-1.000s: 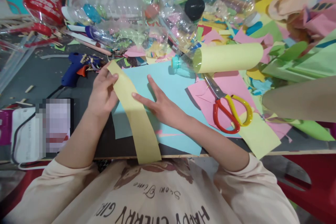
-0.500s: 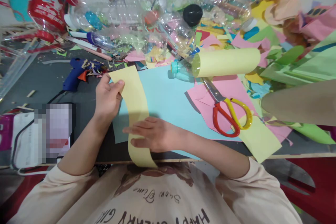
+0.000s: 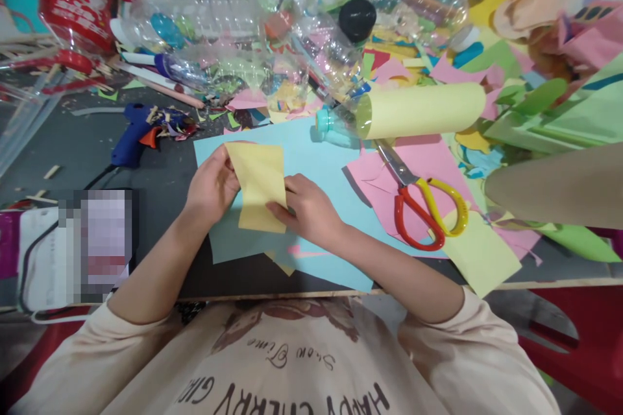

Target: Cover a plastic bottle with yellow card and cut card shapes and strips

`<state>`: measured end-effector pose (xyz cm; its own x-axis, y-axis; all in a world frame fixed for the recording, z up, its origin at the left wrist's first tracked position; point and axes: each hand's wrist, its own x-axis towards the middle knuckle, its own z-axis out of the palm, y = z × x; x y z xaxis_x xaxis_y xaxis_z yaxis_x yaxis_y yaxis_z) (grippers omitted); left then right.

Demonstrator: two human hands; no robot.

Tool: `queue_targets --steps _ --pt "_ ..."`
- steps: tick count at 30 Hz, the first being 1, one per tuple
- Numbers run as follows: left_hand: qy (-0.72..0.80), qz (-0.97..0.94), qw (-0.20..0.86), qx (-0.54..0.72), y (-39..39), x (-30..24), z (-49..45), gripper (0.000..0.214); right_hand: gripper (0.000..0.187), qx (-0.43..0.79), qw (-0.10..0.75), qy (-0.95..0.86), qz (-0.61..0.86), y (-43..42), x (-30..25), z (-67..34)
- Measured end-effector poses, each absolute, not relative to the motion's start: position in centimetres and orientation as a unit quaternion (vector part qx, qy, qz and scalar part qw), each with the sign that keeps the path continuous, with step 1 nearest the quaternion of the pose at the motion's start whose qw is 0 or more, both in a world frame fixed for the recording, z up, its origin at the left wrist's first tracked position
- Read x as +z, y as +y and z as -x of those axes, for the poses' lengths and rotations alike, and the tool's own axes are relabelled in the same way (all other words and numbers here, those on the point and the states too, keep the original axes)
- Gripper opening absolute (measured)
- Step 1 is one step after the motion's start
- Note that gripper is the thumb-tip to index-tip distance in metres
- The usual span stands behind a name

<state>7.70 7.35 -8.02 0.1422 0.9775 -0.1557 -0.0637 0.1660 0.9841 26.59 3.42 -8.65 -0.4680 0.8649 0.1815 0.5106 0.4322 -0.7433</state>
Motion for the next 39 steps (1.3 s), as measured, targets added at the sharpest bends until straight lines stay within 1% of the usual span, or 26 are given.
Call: queue_targets --steps 2,5,8,10,12,14,17,19,22,25,27,29,39 --pt "0.466 -0.486 0.607 0.421 7.1 -7.7 -7.7 0.048 0.039 0.289 0.28 -0.799 0.447 3.7 -9.0 -26.7" --pt "0.468 -0.515 0.609 0.381 6.8 -7.1 -7.7 0.041 0.034 0.293 0.293 -0.777 0.473 4.1 -8.9 -26.8" --pt "0.479 -0.504 0.616 0.37 6.7 -6.7 -7.8 0.039 0.037 0.345 0.345 -0.718 0.497 4.5 -8.4 -27.0" --pt "0.475 -0.483 0.637 0.368 6.6 -6.6 -7.9 0.042 0.043 0.399 0.391 -0.657 0.506 4.9 -8.0 -27.2" --pt "0.466 -0.469 0.664 0.35 6.5 -6.5 -8.1 0.047 0.046 0.456 0.425 -0.596 0.506 5.2 -7.7 -27.4" --pt "0.455 -0.464 0.687 0.324 6.4 -6.4 -8.3 0.05 0.047 0.502 0.437 -0.553 0.501 5.4 -7.4 -27.4" --pt "0.442 -0.479 0.701 0.29 6.0 -6.5 -8.6 0.048 0.05 0.528 0.447 -0.529 0.492 5.6 -7.2 -27.4" --pt "0.445 -0.514 0.672 0.295 5.7 -6.7 -8.7 0.051 0.05 0.534 0.45 -0.525 0.486 5.8 -7.1 -27.4" --pt "0.465 -0.592 0.571 0.327 5.6 -7.0 -8.5 0.055 0.042 0.543 0.436 -0.533 0.48 5.9 -7.3 -27.6" --pt "0.483 -0.632 0.502 0.338 5.7 -7.1 -8.4 0.041 0.028 0.539 0.415 -0.548 0.486 5.8 -7.7 -27.7" --pt "0.492 -0.633 0.491 0.342 5.8 -7.0 -8.4 0.031 0.023 0.537 0.414 -0.55 0.487 5.8 -8.0 -27.8" --pt "0.494 -0.622 0.496 0.351 5.9 -7.0 -8.4 0.026 0.025 0.541 0.421 -0.547 0.481 5.8 -8.3 -27.8" --pt "0.483 -0.602 0.505 0.387 6.1 -6.5 -8.6 0.019 0.039 0.582 0.449 -0.488 0.471 6.1 -7.7 -27.6"
